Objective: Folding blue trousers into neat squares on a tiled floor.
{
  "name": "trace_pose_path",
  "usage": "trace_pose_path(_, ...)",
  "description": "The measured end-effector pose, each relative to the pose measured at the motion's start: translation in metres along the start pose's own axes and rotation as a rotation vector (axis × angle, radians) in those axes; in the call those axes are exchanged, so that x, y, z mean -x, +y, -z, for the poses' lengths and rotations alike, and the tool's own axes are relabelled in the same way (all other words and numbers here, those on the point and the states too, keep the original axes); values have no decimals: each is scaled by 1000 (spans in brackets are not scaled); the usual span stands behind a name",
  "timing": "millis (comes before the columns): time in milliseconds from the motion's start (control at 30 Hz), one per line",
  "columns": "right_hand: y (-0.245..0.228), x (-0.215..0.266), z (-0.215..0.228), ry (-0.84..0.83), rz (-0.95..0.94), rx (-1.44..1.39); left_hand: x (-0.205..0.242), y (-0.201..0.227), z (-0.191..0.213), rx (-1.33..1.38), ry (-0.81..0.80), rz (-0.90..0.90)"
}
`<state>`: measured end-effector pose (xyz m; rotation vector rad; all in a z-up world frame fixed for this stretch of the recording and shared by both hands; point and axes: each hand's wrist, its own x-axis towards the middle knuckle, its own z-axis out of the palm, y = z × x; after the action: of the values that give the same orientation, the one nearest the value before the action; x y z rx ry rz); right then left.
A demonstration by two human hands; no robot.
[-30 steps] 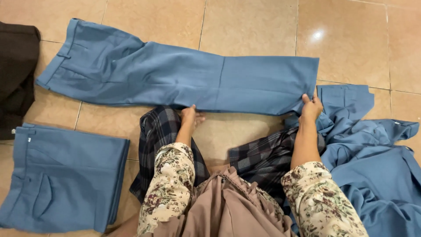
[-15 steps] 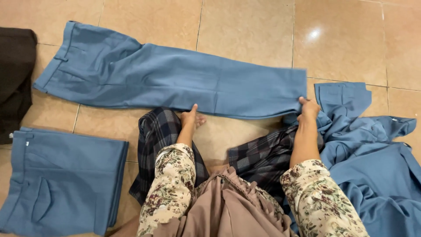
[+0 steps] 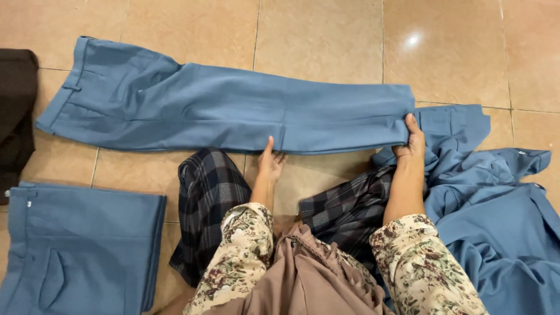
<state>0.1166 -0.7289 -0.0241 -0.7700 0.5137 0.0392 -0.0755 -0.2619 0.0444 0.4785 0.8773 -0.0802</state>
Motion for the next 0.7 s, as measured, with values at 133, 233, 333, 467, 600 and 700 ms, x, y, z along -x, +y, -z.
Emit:
trace_pose_path(133, 15, -20, 25, 84, -55, 127, -80, 4, 13, 195, 187, -101)
trace_pose_path(233, 12, -11, 8, 276, -110, 112, -111, 30, 20, 239, 301, -118)
trace_pose_path(333, 14, -11, 6, 318, -131, 120, -123, 65, 21, 160, 313, -155)
trace_pose_path(467, 35, -61, 43, 347, -164, 220, -143, 115, 34, -244, 402, -206)
trace_pose_path(600, 14, 41, -81, 168, -71, 168, -114, 170, -4, -440, 372, -267)
trace_pose_path(700, 14, 71, -122, 83, 32, 162, -21, 204, -56, 7, 249, -454)
